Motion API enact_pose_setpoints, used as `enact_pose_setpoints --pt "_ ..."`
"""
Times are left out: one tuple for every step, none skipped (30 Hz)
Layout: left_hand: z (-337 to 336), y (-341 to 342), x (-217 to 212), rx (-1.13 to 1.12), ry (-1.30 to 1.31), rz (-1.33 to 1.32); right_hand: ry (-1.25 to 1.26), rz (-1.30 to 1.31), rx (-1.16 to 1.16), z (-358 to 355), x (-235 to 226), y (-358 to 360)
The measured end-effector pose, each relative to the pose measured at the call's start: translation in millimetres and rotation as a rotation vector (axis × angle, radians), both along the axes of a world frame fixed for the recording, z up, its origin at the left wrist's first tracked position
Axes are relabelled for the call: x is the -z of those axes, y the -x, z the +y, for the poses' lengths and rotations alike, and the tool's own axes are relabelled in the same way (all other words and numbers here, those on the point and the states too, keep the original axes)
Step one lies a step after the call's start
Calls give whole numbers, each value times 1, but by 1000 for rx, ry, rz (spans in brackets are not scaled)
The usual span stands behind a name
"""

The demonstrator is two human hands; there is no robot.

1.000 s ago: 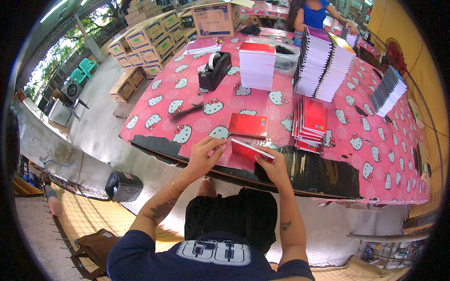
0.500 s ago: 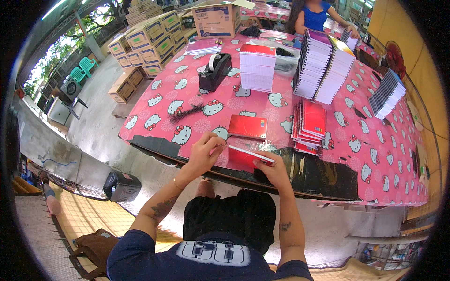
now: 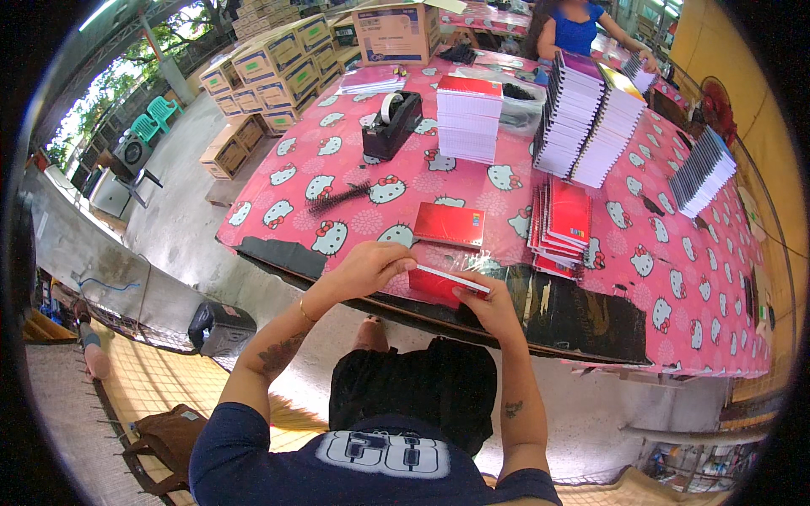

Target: The person wraps notebooks in plastic sleeves by hand, sliding each notebook into a sleeve, folding the edges, and placing the finished items into a stack.

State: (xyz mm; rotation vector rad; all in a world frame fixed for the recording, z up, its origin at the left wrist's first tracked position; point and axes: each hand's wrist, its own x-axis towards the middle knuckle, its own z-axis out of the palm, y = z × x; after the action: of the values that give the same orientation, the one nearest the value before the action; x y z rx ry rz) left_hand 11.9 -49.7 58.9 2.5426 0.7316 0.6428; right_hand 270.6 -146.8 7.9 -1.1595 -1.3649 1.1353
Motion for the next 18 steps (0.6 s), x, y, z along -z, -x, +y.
enact_pose_setpoints --pt "-2 -2 -3 -11 57 38 6 -12 8 0 0 -1" --pt "-4 -3 -6 -22 113 77 14 -10 13 -1 1 -1" --pt "-10 -10 -7 -114 -41 106 20 -9 18 -1 2 -1" --pt "-22 -21 -5 -206 -192 136 30 -5 24 -2 4 0" --pt "-34 -30 0 -297 -343 165 26 15 39 -2 4 1" --pt "-47 -33 15 -333 -386 171 27 37 49 -3 4 4" --pt "-60 -35 40 -373 -430 175 25 57 55 -5 3 6" --pt "-73 -35 65 -408 -475 175 19 57 51 -5 4 8" --pt "-88 -32 70 -391 -382 186 10 58 51 -5 5 10" --pt "-84 -32 74 -421 -398 177 1 58 52 -5 6 10" --pt "-78 -33 77 -451 -415 168 -16 24 54 -3 6 8" --pt "-71 -34 67 -480 -425 162 -27 -7 57 -1 7 6" --pt "-51 -37 50 -541 -437 145 -27 -32 52 -2 8 7" --pt "-56 -33 55 -485 -420 200 39 -19 22 -1 6 5" --pt "-58 -33 64 -423 -404 246 26 43 18 1 4 7" --pt "-56 -33 70 -362 -403 290 -3 107 14 4 2 9" --pt "-79 -25 86 -284 -451 381 5 74 10 2 2 8" --pt "-71 -23 79 -324 -469 353 0 50 10 4 2 8"
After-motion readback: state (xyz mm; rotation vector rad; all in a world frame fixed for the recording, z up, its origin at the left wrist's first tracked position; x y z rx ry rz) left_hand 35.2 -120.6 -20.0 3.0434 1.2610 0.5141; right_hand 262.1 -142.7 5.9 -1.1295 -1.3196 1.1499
